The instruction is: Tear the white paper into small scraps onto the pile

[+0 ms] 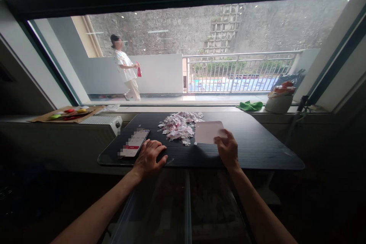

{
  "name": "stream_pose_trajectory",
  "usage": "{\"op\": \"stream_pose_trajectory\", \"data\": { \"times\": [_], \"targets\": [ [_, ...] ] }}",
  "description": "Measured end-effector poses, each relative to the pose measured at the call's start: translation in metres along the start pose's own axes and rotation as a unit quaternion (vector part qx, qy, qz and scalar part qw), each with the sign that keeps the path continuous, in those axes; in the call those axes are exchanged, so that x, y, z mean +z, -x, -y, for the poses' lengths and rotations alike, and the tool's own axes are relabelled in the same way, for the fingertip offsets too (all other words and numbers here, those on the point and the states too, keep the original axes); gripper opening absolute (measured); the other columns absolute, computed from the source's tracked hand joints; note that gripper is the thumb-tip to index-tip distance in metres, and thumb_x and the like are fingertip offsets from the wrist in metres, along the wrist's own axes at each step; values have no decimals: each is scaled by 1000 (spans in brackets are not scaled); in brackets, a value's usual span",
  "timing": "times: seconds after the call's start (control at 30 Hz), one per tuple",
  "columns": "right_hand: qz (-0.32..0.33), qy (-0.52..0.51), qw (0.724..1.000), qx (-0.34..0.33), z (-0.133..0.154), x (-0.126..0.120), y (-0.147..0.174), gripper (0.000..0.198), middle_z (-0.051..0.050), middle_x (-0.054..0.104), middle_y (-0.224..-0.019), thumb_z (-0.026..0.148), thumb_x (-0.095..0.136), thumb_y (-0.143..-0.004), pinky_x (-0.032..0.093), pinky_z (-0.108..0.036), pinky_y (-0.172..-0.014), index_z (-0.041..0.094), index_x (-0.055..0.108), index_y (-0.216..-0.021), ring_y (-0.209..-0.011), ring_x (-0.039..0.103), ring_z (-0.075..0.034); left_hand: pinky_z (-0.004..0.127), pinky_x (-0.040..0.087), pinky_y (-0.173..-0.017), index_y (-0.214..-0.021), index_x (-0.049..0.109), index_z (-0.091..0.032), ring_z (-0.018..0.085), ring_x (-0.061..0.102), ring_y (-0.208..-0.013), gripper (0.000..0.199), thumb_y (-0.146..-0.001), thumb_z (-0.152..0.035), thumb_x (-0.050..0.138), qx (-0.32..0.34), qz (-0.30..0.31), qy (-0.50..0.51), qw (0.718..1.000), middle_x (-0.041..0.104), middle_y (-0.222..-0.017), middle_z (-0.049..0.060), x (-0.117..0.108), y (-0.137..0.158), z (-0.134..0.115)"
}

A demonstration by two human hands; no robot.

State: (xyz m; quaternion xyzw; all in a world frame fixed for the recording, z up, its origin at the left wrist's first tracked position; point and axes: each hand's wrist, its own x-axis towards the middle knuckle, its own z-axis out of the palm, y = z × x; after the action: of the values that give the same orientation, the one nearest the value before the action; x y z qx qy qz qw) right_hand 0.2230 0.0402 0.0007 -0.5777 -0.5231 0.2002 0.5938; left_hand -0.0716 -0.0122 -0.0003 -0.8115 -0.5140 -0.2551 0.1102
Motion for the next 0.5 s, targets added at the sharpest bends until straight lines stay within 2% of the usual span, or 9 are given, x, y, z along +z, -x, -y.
{"op": "stream_pose_trajectory", "data": {
  "times": [0.2,0.3,0.37,0.5],
  "targets": [
    [3,7,1000,28,5,-5,2,48,-9,68,-86,36,52,-68,49,-38,-77,15,62,-110,-78,62,-25,53,29,-104,-96,62,-22,24,55,-98,24,-80,-35,51,-19,-2,14,1000,63,-96,6,-2,-2,-2],
    [-9,6,999,42,5,-5,1,51,-9,68,-89,38,51,-68,49,-37,-77,14,61,-112,-80,63,-25,55,27,-103,-81,64,-21,23,57,-92,19,-80,-33,51,-62,20,18,998,64,-86,5,-5,-16,-6],
    [0,18,999,51,3,-5,-1,52,-9,68,-92,38,51,-67,49,-37,-78,15,61,-113,-83,63,-25,56,23,-106,-67,62,-20,23,57,-93,21,-79,-33,52,-67,47,6,997,64,-77,4,-4,-27,-12],
    [46,27,997,57,0,-5,-4,50,-7,69,-91,36,51,-65,49,-35,-77,16,64,-110,-84,63,-25,56,24,-105,-83,64,-20,22,56,-93,16,-78,-30,53,-78,44,3,996,64,-86,4,5,-37,-24]
  ]
}}
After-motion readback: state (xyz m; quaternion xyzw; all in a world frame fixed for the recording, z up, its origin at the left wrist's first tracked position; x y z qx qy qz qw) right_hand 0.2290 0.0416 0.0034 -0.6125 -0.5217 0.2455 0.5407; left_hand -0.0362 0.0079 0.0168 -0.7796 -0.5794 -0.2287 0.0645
